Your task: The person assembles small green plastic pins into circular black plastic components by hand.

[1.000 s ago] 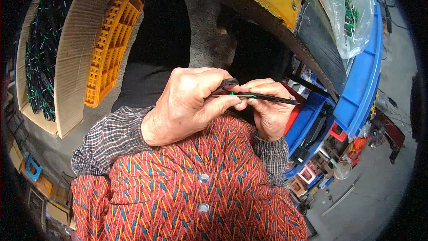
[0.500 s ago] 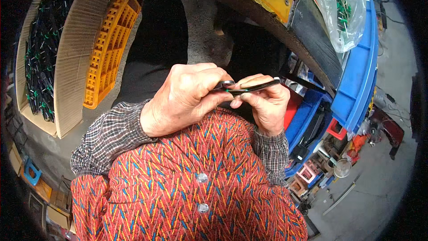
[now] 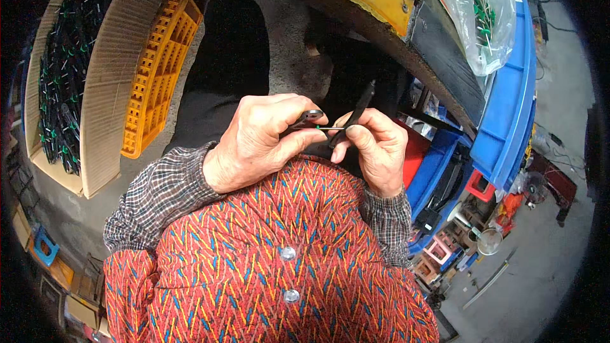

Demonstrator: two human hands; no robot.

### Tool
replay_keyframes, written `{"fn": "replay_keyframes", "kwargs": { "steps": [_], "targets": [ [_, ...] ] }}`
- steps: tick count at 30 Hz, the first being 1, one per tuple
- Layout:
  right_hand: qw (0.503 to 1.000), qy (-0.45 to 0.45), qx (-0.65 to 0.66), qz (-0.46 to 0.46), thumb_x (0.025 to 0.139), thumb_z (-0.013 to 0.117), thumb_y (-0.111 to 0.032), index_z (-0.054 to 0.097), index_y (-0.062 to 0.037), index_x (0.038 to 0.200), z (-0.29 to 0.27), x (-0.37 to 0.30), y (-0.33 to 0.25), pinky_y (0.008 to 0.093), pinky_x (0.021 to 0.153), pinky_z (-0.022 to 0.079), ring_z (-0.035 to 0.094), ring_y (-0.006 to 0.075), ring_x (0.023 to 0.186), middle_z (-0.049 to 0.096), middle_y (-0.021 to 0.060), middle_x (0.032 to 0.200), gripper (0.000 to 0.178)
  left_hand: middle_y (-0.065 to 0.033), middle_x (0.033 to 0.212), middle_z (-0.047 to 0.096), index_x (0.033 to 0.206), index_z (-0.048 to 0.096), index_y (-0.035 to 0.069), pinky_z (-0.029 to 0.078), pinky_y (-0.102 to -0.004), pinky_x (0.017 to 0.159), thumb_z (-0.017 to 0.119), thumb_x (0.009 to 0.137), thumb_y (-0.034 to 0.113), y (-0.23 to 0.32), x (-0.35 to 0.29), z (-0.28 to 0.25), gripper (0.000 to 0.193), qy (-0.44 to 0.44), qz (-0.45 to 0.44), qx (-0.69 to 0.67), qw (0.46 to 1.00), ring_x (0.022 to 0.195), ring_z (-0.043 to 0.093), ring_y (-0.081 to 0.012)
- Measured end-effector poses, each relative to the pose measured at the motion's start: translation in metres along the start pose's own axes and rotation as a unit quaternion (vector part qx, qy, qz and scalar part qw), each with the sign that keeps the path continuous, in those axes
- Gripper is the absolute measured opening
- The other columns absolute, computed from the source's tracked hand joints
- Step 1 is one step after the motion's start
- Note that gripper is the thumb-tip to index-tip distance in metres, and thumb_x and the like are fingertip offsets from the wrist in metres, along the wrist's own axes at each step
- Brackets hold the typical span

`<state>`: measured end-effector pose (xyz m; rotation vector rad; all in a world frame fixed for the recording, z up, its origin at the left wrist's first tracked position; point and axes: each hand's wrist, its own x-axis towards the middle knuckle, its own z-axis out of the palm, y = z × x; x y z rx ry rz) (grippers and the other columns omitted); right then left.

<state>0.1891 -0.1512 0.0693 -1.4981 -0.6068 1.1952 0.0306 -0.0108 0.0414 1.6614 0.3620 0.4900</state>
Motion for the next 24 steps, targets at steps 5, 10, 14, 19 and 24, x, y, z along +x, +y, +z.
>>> {"fn": "replay_keyframes", "kwargs": {
  "steps": [5,10,14,19,24],
  "targets": [
    [0.995,-0.005,0.057,0.085,0.092,0.058,-0.008,0.059,0.0056,0.089,-0.002,0.000,0.005,0.0228,0.046,0.047,0.058,0.0119,0.051,0.063,0.0090,0.076,0.014,-0.0108,0.080,0.063,0.090,0.064,0.002,0.051,-0.0321,0.060,0.073,0.071,0.006,-0.008,0.001,0.003,0.022,-0.016,0.070,0.071,0.995,0.071,0.064,-0.0260],
    [0.988,-0.010,0.091,0.127,0.092,0.058,-0.011,0.059,0.0048,0.092,0.000,0.002,0.004,0.0221,0.040,0.042,0.054,0.0099,0.045,0.063,0.0082,0.072,0.016,-0.0099,0.083,0.063,0.091,0.063,0.003,0.052,-0.0328,0.061,0.073,0.070,0.004,-0.013,0.000,0.000,0.023,-0.037,0.145,0.097,0.984,0.073,0.065,-0.0255],
    [0.988,0.018,0.096,0.119,0.090,0.061,-0.010,0.057,0.0034,0.102,0.003,0.005,0.001,0.0199,0.037,0.039,0.051,0.0087,0.043,0.063,0.0079,0.071,0.018,-0.0099,0.083,0.064,0.090,0.064,0.003,0.052,-0.0323,0.062,0.074,0.069,0.003,-0.016,0.000,0.003,0.023,-0.033,0.132,0.045,0.990,0.074,0.065,-0.0253],
    [0.992,0.002,0.102,0.072,0.088,0.065,-0.010,0.055,0.0020,0.107,-0.003,0.006,0.011,0.0181,0.038,0.041,0.053,0.0076,0.044,0.063,0.0065,0.068,0.025,-0.0100,0.083,0.065,0.088,0.064,0.003,0.052,-0.0325,0.063,0.074,0.068,0.002,-0.019,-0.003,0.008,0.022,-0.007,0.114,0.035,0.993,0.075,0.066,-0.0249],
    [0.995,0.005,0.075,0.069,0.095,0.056,-0.020,0.063,0.0035,0.094,-0.001,0.006,0.011,0.0222,0.044,0.048,0.059,0.0130,0.049,0.065,0.0104,0.069,0.024,-0.0101,0.083,0.065,0.088,0.063,0.002,0.052,-0.0321,0.063,0.074,0.068,0.001,-0.020,-0.004,0.010,0.022,0.001,0.086,0.034,0.996,0.075,0.066,-0.0254]
  ]
}}
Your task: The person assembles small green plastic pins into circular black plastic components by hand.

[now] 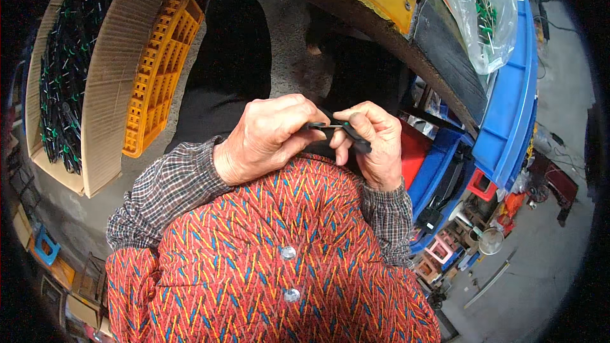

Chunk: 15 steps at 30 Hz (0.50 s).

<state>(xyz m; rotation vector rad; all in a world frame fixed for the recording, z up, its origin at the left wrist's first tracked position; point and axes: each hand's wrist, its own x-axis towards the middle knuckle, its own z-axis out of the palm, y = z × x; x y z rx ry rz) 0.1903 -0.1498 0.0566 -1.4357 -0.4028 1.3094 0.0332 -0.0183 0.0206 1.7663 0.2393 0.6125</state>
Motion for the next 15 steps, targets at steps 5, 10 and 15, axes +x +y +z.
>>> {"fn": "replay_keyframes", "kwargs": {
  "steps": [5,10,15],
  "targets": [
    [1.000,-0.020,-0.019,0.004,0.098,0.050,-0.019,0.060,0.0057,0.105,-0.007,-0.001,-0.001,0.0248,0.051,0.052,0.062,0.0152,0.054,0.066,0.0141,0.079,0.028,-0.0101,0.079,0.064,0.089,0.064,0.000,0.051,-0.0284,0.059,0.071,0.073,-0.001,0.001,0.003,-0.001,0.017,0.024,-0.021,-0.007,0.999,0.069,0.066,-0.0206],
    [0.997,-0.056,-0.040,-0.018,0.096,0.052,-0.012,0.056,0.0062,0.114,-0.010,-0.002,0.000,0.0260,0.056,0.054,0.064,0.0155,0.059,0.067,0.0156,0.087,0.026,-0.0100,0.077,0.064,0.089,0.064,-0.001,0.050,-0.0258,0.055,0.068,0.079,0.000,-0.001,0.000,0.000,0.012,0.033,-0.060,-0.043,0.997,0.062,0.065,-0.0159],
    [0.997,-0.009,-0.073,-0.023,0.093,0.057,-0.009,0.059,0.0059,0.108,-0.008,0.000,0.005,0.0229,0.051,0.050,0.060,0.0112,0.055,0.066,0.0114,0.077,0.021,-0.0100,0.077,0.063,0.089,0.063,-0.002,0.050,-0.0255,0.055,0.068,0.079,0.000,-0.001,0.001,0.000,0.011,0.031,-0.058,-0.048,0.997,0.062,0.065,-0.0153]
  ]
}}
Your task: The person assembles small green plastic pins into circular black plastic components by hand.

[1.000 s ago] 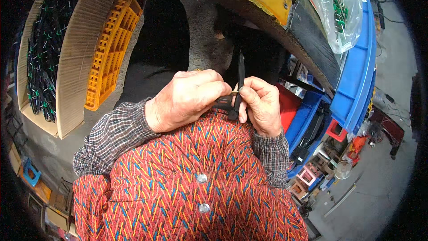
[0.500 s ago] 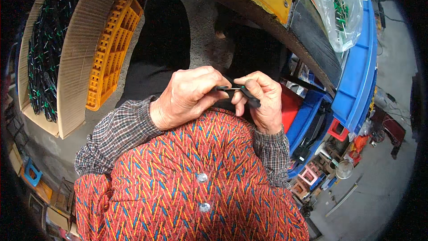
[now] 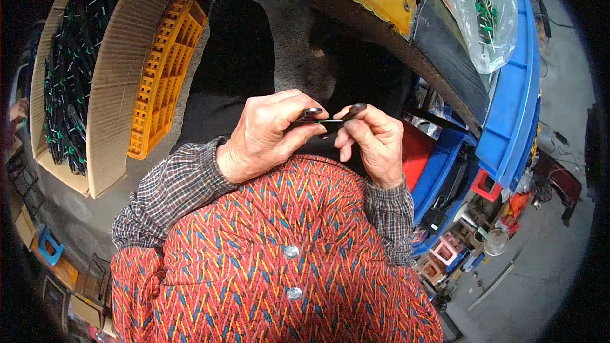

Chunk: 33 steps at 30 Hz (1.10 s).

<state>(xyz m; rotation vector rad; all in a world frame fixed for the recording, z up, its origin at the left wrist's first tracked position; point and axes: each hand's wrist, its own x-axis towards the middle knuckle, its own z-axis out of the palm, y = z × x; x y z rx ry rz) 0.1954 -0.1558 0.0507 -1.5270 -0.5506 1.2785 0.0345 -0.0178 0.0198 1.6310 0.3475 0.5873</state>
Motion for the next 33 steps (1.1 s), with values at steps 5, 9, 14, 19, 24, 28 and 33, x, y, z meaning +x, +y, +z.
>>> {"fn": "replay_keyframes", "kwargs": {
  "steps": [5,9,14,19,24,28,33],
  "targets": [
    [0.998,0.027,-0.059,0.021,0.092,0.061,-0.012,0.062,0.0027,0.095,0.006,0.005,-0.002,0.0187,0.045,0.037,0.046,0.0026,0.050,0.057,-0.0004,0.064,0.015,-0.0092,0.077,0.063,0.091,0.063,-0.002,0.050,-0.0250,0.055,0.068,0.079,-0.001,-0.002,0.002,-0.001,0.012,0.008,0.051,0.034,0.998,0.063,0.066,-0.0145],
    [0.998,0.038,-0.056,-0.014,0.092,0.060,-0.016,0.062,0.0009,0.092,0.006,0.008,0.006,0.0158,0.045,0.032,0.045,0.0012,0.052,0.055,-0.0028,0.067,0.017,-0.0085,0.077,0.063,0.090,0.063,-0.002,0.051,-0.0244,0.055,0.068,0.080,0.000,-0.001,0.000,-0.002,0.011,0.005,-0.004,-0.003,1.000,0.063,0.066,-0.0140],
    [0.997,0.037,-0.060,-0.032,0.092,0.059,-0.012,0.062,0.0013,0.093,0.013,0.008,0.000,0.0193,0.058,0.043,0.053,0.0041,0.065,0.059,0.0000,0.076,0.014,-0.0026,0.082,0.064,0.103,0.061,-0.001,0.050,-0.0227,0.056,0.065,0.085,0.003,0.001,-0.001,-0.004,0.019,0.001,-0.131,-0.118,0.984,0.065,0.063,-0.0088],
    [1.000,0.015,-0.002,-0.006,0.093,0.056,-0.010,0.060,0.0034,0.097,0.019,0.006,-0.003,0.0226,0.063,0.050,0.059,0.0090,0.067,0.063,0.0048,0.078,0.015,0.0017,0.074,0.057,0.110,0.060,0.001,0.039,-0.0176,0.049,0.064,0.089,0.012,0.004,0.000,-0.003,0.024,0.009,-0.211,-0.231,0.950,0.057,0.048,-0.0011],
    [0.999,0.031,-0.018,-0.012,0.094,0.056,-0.009,0.061,0.0039,0.098,0.022,0.005,-0.006,0.0215,0.060,0.048,0.057,0.0080,0.065,0.062,0.0042,0.076,0.015,-0.0078,0.109,0.062,0.121,0.056,0.000,0.049,-0.0245,0.074,0.055,0.095,0.019,0.005,0.003,-0.011,0.032,-0.027,-0.246,-0.247,0.937,0.083,0.057,-0.0086],
    [0.998,0.042,-0.026,-0.027,0.093,0.056,-0.009,0.061,0.0041,0.099,0.022,0.005,-0.007,0.0222,0.059,0.048,0.057,0.0101,0.063,0.061,0.0056,0.075,0.015,-0.0110,0.118,0.060,0.128,0.050,-0.002,0.044,-0.0314,0.095,0.053,0.096,0.022,0.005,0.005,-0.013,0.040,-0.054,-0.199,-0.272,0.940,0.109,0.055,-0.0167],
    [0.989,0.078,-0.112,-0.055,0.095,0.054,-0.010,0.061,0.0039,0.104,0.031,0.006,-0.009,0.0206,0.059,0.047,0.055,0.0076,0.064,0.060,0.0036,0.075,0.018,-0.0113,0.123,0.058,0.132,0.046,-0.002,0.045,-0.0303,0.092,0.054,0.096,0.020,0.003,0.007,-0.008,0.043,-0.040,-0.207,-0.358,0.910,0.109,0.056,-0.0170]
  ]
}}
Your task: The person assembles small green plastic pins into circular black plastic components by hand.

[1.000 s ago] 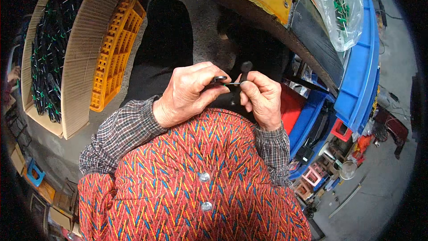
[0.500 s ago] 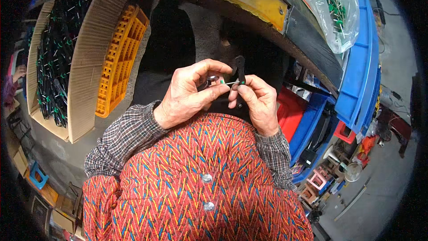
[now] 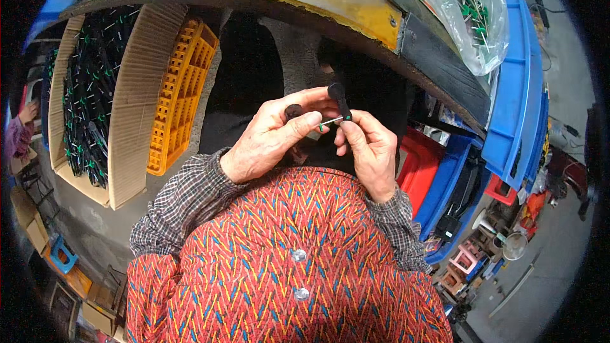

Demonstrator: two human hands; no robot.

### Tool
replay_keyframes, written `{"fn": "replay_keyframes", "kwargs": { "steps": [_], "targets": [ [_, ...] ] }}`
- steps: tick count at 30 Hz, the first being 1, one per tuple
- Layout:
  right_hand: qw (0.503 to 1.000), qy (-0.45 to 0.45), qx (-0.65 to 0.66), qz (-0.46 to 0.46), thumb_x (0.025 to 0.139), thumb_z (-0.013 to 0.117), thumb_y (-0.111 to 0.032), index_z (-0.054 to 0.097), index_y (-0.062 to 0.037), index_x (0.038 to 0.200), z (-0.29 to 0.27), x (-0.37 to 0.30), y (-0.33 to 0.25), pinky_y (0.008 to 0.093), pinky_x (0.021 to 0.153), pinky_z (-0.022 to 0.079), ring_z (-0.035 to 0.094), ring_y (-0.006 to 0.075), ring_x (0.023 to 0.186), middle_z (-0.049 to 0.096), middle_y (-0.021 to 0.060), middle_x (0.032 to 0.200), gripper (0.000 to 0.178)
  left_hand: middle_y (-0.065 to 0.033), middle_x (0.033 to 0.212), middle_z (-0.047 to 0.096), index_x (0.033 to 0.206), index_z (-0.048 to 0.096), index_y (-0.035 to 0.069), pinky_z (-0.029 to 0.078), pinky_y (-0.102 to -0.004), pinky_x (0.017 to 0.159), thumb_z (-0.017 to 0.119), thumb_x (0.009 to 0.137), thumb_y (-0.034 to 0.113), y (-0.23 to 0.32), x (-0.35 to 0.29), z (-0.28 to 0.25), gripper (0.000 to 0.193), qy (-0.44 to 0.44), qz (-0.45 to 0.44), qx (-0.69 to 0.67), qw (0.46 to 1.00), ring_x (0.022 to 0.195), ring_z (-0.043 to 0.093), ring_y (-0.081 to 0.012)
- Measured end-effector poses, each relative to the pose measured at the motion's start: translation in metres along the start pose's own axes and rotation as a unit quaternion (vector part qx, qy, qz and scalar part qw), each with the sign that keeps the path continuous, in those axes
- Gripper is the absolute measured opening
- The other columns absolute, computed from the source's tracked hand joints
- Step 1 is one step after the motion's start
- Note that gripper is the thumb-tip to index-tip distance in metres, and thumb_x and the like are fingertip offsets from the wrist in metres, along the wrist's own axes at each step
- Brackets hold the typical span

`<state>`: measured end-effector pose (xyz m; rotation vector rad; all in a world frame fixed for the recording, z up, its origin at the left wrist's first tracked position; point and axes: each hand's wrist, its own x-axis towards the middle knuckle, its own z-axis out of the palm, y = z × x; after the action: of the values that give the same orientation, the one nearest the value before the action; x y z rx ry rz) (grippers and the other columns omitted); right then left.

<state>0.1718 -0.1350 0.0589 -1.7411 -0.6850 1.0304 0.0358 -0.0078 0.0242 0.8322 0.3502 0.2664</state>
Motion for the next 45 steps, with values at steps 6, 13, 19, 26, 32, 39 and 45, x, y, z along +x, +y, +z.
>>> {"fn": "replay_keyframes", "kwargs": {
  "steps": [6,13,19,26,32,39,45],
  "targets": [
    [0.968,0.027,-0.243,-0.049,0.080,0.073,-0.024,0.053,0.0007,0.113,0.007,0.001,-0.005,0.0361,0.063,0.050,0.064,0.0322,0.071,0.064,0.0156,0.082,0.046,-0.0160,0.129,0.052,0.136,0.039,-0.002,0.043,-0.0376,0.099,0.053,0.096,0.019,-0.008,0.002,0.001,0.047,0.021,-0.019,-0.108,0.994,0.116,0.053,-0.0228],
    [0.934,0.036,-0.328,-0.140,0.053,0.090,-0.033,0.034,-0.0019,0.135,0.018,0.003,-0.004,0.0370,0.081,0.049,0.059,0.0290,0.096,0.054,0.0165,0.112,0.104,-0.0138,0.138,0.042,0.138,0.034,0.000,0.043,-0.0394,0.099,0.052,0.095,0.016,-0.006,0.010,0.013,0.049,0.009,0.023,-0.159,0.987,0.126,0.044,-0.0234],
    [0.924,0.063,-0.353,-0.130,0.053,0.089,-0.026,0.024,-0.0009,0.141,0.023,0.004,-0.005,0.0410,0.089,0.047,0.055,0.0361,0.107,0.050,0.0221,0.119,0.112,-0.0151,0.137,0.043,0.141,0.029,-0.002,0.045,-0.0360,0.097,0.052,0.096,0.011,-0.013,0.012,0.016,0.053,0.010,0.064,-0.147,0.987,0.123,0.046,-0.0220],
    [0.934,0.051,-0.331,-0.124,0.058,0.085,-0.022,0.028,0.0000,0.139,0.019,0.004,0.002,0.0412,0.089,0.048,0.056,0.0338,0.107,0.051,0.0207,0.117,0.102,-0.0139,0.135,0.045,0.143,0.028,0.000,0.043,-0.0348,0.098,0.057,0.093,0.017,-0.001,0.017,0.013,0.060,-0.007,0.063,-0.184,0.981,0.121,0.047,-0.0212],
    [0.909,0.063,-0.383,-0.152,0.055,0.082,-0.020,0.028,0.0041,0.135,0.021,0.004,0.005,0.0446,0.082,0.043,0.052,0.0385,0.100,0.050,0.0224,0.110,0.100,-0.0120,0.127,0.050,0.141,0.032,0.001,0.044,-0.0324,0.094,0.054,0.095,0.023,0.000,0.019,0.012,0.056,0.013,0.061,-0.160,0.985,0.115,0.051,-0.0184],
    [0.909,0.059,-0.380,-0.160,0.055,0.083,-0.022,0.033,0.0040,0.129,0.021,0.005,0.008,0.0441,0.082,0.041,0.053,0.0368,0.098,0.050,0.0206,0.107,0.093,-0.0121,0.123,0.052,0.134,0.041,-0.001,0.045,-0.0330,0.092,0.049,0.098,0.032,-0.008,0.022,0.011,0.049,0.035,0.082,-0.162,0.983,0.109,0.054,-0.0195],
    [0.922,0.041,-0.358,-0.139,0.054,0.083,-0.023,0.036,0.0043,0.127,0.022,0.006,0.012,0.0433,0.080,0.042,0.056,0.0322,0.089,0.053,0.0176,0.101,0.091,-0.0146,0.119,0.056,0.127,0.046,0.001,0.042,-0.0383,0.093,0.039,0.100,0.039,-0.013,0.021,0.010,0.048,0.069,0.089,-0.145,0.983,0.109,0.053,-0.0214]
  ]
}}
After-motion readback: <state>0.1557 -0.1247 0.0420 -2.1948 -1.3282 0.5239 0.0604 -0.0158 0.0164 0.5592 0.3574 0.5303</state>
